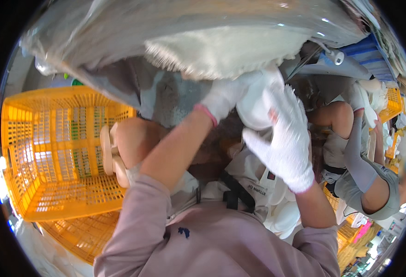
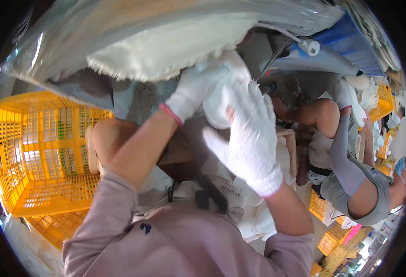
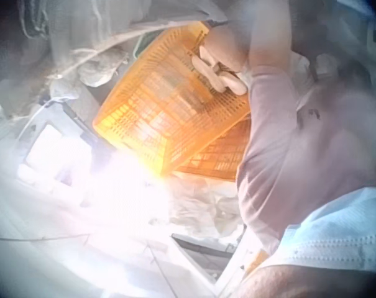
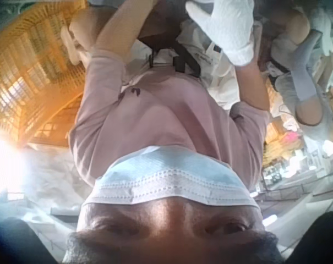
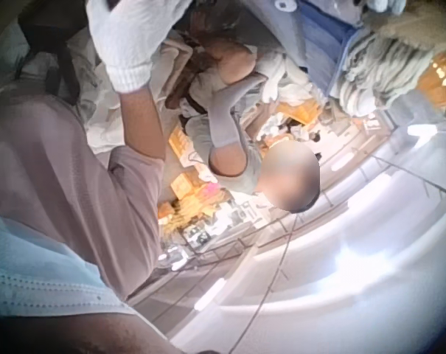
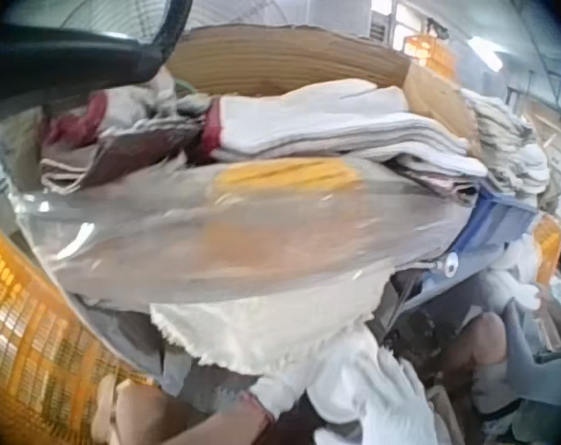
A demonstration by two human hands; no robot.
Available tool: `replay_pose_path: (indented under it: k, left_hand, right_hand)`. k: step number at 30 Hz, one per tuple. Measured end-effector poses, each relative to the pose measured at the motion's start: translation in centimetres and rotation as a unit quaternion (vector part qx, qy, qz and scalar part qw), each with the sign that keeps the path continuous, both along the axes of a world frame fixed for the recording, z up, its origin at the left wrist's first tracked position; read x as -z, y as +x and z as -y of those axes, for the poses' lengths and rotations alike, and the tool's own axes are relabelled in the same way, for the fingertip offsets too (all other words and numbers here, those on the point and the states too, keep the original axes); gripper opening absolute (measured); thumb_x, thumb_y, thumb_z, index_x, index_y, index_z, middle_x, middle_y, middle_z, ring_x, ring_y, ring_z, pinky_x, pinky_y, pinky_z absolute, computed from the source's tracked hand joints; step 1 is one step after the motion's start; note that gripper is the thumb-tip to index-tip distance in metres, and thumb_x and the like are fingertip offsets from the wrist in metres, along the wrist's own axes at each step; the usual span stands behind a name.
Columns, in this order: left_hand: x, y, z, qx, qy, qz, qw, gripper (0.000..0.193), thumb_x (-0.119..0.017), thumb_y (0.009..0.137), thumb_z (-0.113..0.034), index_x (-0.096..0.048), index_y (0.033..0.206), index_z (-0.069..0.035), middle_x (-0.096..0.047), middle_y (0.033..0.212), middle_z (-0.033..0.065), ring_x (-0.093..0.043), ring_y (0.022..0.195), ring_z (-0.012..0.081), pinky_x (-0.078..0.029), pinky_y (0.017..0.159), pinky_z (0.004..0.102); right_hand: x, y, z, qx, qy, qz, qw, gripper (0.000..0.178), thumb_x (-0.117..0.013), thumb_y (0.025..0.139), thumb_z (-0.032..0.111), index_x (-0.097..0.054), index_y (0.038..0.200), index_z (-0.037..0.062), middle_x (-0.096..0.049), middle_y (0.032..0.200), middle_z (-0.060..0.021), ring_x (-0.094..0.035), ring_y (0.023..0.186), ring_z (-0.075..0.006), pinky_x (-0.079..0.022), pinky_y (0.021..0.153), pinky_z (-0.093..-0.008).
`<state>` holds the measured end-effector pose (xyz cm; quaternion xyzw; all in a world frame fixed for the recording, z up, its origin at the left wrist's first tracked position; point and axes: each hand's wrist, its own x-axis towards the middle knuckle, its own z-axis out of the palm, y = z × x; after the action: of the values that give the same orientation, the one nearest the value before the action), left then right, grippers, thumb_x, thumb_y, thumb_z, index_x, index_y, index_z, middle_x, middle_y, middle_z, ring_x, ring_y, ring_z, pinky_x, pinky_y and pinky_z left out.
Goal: The person repeatedly scrubs white slipper-like items with a brush and places them into a yellow basket. The person handles the items one at a time, scrubbing the soles and sides before depositing them.
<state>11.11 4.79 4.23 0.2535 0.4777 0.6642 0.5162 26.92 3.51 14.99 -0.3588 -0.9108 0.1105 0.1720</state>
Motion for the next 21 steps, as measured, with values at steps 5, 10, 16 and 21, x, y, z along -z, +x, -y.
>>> replay_pose_path:
  k: [5, 10, 16, 21]
  left_hand:
    - [0.0, -0.9, 4.8, 0.092, -0.080, 0.255, 0.959, 0.043, -0.064, 0.104, -0.027, -0.061, 0.135, 0.003, -0.070, 0.126, 0.0170, -0.072, 0.108, 0.0333, -0.062, 0.093, 0.0472]
    - [0.4, -2.8, 7.8, 0.024, 0.056, 0.481, 0.874, 0.063, -0.049, 0.105, -0.062, -0.068, 0.116, -0.003, -0.073, 0.096, 0.0175, -0.071, 0.084, 0.0355, -0.061, 0.076, 0.0466]
    - [3.3, -5.9, 3.0, -0.182, -0.046, 0.350, 0.918, 0.044, -0.062, 0.104, -0.045, -0.067, 0.115, -0.003, -0.072, 0.099, 0.0124, -0.071, 0.090, 0.0254, -0.059, 0.082, 0.0389]
    - [5.1, -4.1, 4.7, -0.055, -0.025, 0.288, 0.956, 0.047, -0.049, 0.110, -0.042, -0.061, 0.131, -0.001, -0.069, 0.118, 0.0160, -0.068, 0.108, 0.0299, -0.056, 0.095, 0.0417]
  right_hand:
    - [1.6, 0.3, 3.0, -0.114, 0.136, 0.187, 0.966, 0.055, -0.070, 0.082, 0.011, -0.067, 0.137, 0.0166, -0.069, 0.121, -0.0058, -0.069, 0.104, -0.0291, -0.056, 0.090, -0.0468]
    - [2.1, -4.9, 8.6, -0.059, 0.011, -0.097, 0.994, 0.045, -0.079, 0.085, 0.020, -0.070, 0.127, 0.0102, -0.077, 0.119, -0.0119, -0.076, 0.078, -0.0279, -0.062, 0.068, -0.0363]
    - [3.0, -7.2, 4.3, -0.063, 0.101, -0.021, 0.993, 0.012, -0.072, 0.093, 0.023, -0.069, 0.090, 0.0119, -0.069, 0.073, -0.0123, -0.068, 0.060, -0.0323, -0.055, 0.056, -0.0424]
    - [5.2, -7.0, 4.1, -0.048, 0.096, -0.055, 0.993, 0.015, -0.075, 0.093, 0.027, -0.076, 0.100, 0.0139, -0.070, 0.081, -0.0117, -0.071, 0.068, -0.0314, -0.056, 0.060, -0.0430]
